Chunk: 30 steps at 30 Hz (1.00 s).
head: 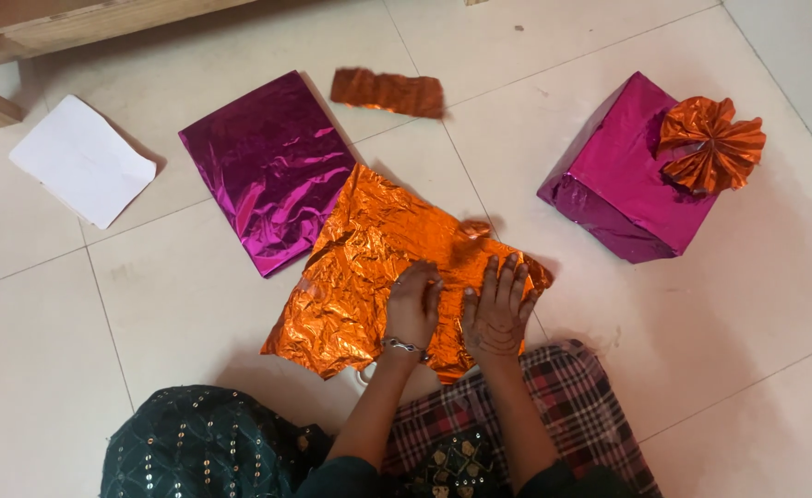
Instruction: The person wraps a rectangular gift with shiny pink paper, folds the edges, and secures them with tape. They then handle an orange decorative bow and a sheet of orange wrapping paper, folding and taping the orange paper around another item.
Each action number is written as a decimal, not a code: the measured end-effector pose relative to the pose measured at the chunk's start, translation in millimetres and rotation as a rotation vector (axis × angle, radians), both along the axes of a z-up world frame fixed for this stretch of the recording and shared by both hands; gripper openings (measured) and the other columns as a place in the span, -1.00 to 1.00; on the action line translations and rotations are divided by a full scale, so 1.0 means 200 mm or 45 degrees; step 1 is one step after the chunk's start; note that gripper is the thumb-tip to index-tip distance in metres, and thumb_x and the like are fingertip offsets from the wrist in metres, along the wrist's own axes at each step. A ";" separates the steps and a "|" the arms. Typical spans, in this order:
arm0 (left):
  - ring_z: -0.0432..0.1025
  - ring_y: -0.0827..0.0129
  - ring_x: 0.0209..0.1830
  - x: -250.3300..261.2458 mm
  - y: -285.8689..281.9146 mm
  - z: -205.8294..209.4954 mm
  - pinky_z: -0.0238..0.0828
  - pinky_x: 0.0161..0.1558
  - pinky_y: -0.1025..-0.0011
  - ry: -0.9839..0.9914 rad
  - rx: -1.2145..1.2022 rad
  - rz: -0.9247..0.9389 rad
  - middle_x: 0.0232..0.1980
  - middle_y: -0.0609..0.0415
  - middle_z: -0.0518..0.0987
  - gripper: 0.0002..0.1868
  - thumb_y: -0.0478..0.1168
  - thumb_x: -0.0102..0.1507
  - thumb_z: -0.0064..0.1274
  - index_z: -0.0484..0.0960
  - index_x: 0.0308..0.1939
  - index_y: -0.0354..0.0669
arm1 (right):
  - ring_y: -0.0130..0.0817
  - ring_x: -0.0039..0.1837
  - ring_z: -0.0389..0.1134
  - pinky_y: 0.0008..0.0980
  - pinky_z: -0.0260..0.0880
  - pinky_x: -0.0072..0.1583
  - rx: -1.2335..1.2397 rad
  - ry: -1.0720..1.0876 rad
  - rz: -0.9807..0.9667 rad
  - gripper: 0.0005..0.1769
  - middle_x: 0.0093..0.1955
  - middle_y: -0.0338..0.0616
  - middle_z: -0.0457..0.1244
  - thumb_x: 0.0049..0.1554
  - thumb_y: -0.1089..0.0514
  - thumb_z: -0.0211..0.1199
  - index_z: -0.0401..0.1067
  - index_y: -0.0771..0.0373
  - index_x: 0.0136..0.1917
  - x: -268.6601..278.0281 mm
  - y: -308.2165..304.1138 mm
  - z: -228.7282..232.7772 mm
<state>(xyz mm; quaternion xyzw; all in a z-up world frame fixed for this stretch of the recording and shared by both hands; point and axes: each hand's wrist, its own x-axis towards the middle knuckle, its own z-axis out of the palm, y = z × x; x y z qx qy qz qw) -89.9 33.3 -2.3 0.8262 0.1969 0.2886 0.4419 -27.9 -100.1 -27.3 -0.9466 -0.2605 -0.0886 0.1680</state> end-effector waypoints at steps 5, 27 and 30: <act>0.57 0.00 -0.20 0.10 -0.11 0.03 0.53 -0.14 0.16 0.152 -0.141 0.118 -0.19 -0.09 0.66 -0.91 -0.34 0.23 0.16 0.73 -0.21 -0.20 | 0.26 0.68 -0.25 0.38 -0.38 0.53 -0.003 0.082 -0.003 -0.25 0.68 0.30 -0.18 0.31 -0.09 -0.10 -0.02 0.36 0.63 0.01 0.00 0.01; 0.61 -0.01 -0.28 0.23 -0.15 -0.04 0.57 -0.19 0.18 0.444 -0.132 0.207 -0.23 -0.17 0.69 -0.85 -0.22 0.22 0.17 0.79 -0.20 -0.13 | 0.20 0.70 -0.27 0.37 -0.35 0.53 0.017 0.120 -0.029 -0.23 0.69 0.25 -0.20 0.28 -0.05 -0.07 -0.06 0.31 0.65 0.00 0.00 0.02; 0.63 0.03 -0.31 0.22 -0.15 -0.04 0.58 -0.22 0.23 0.436 -0.189 0.209 -0.27 -0.13 0.70 -0.86 -0.21 0.20 0.18 0.79 -0.22 -0.13 | 0.22 0.69 -0.28 0.38 -0.35 0.52 0.005 0.140 -0.030 -0.23 0.68 0.26 -0.21 0.28 -0.06 -0.07 -0.07 0.33 0.64 0.01 -0.01 0.02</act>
